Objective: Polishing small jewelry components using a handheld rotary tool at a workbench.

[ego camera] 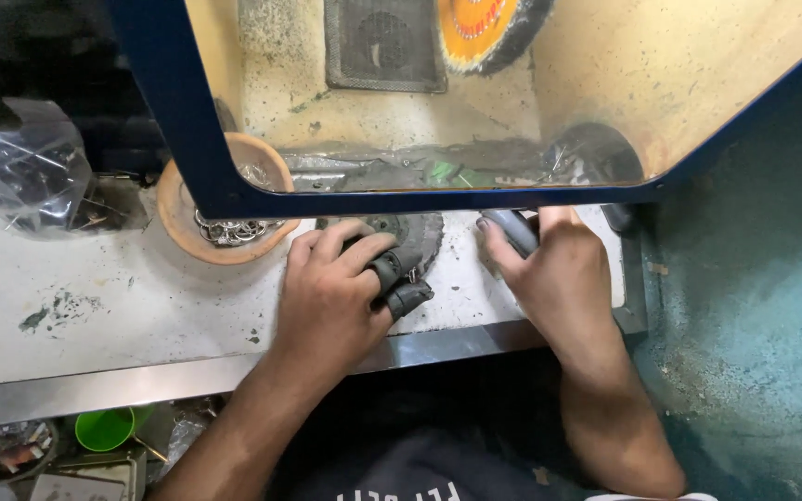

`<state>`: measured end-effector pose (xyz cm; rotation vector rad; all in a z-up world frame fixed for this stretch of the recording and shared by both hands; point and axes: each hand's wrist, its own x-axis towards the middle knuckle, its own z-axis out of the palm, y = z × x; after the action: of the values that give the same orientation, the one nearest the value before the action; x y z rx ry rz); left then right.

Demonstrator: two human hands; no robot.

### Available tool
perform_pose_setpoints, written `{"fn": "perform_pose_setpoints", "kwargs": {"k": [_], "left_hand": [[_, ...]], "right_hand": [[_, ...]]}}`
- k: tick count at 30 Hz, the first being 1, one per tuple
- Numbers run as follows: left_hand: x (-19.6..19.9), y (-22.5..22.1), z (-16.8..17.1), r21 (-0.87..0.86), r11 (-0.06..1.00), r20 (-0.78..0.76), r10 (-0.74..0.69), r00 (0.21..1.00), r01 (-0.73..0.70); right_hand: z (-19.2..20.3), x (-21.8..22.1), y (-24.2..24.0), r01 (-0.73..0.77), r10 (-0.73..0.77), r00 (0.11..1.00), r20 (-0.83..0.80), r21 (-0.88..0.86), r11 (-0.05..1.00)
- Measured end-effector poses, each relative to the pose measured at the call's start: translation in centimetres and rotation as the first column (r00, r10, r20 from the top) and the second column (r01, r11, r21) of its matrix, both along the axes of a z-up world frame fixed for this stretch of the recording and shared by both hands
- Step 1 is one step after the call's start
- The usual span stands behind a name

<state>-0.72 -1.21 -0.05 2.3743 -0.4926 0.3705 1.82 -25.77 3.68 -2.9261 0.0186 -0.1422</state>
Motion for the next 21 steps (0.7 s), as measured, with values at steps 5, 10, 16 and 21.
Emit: {"fn": "perform_pose_setpoints", "kwargs": {"k": [5,10,16,21], "left_hand": [[0.0,0.0,1.4,0.004,1.000,0.005,0.004,1.000,-0.004],[0.0,-0.1,0.3,-0.005,1.000,0.030,0.029,0.999,-0.028],[0.1,-0.2,1.0,-0.019,0.999,0.033,0.032,0.999,-0.032],[0.2,-0.1,1.4,-0.028,0.999,0.055,0.030,0.998,-0.028]], "right_hand": [[1.0,1.4,1.9,-0.101,0.104,0.994,0.009,-0.190,0.977],[1.5,1.7,2.8,-0.119,0.123,0.992,-0.001,-0.252,0.960],[0.9,1.6,2.3,-0.127,0.144,0.989,0.044,-0.264,0.956],[0.7,1.6,2.2,-0.132,0.151,0.987,0.063,-0.241,0.962]]}}
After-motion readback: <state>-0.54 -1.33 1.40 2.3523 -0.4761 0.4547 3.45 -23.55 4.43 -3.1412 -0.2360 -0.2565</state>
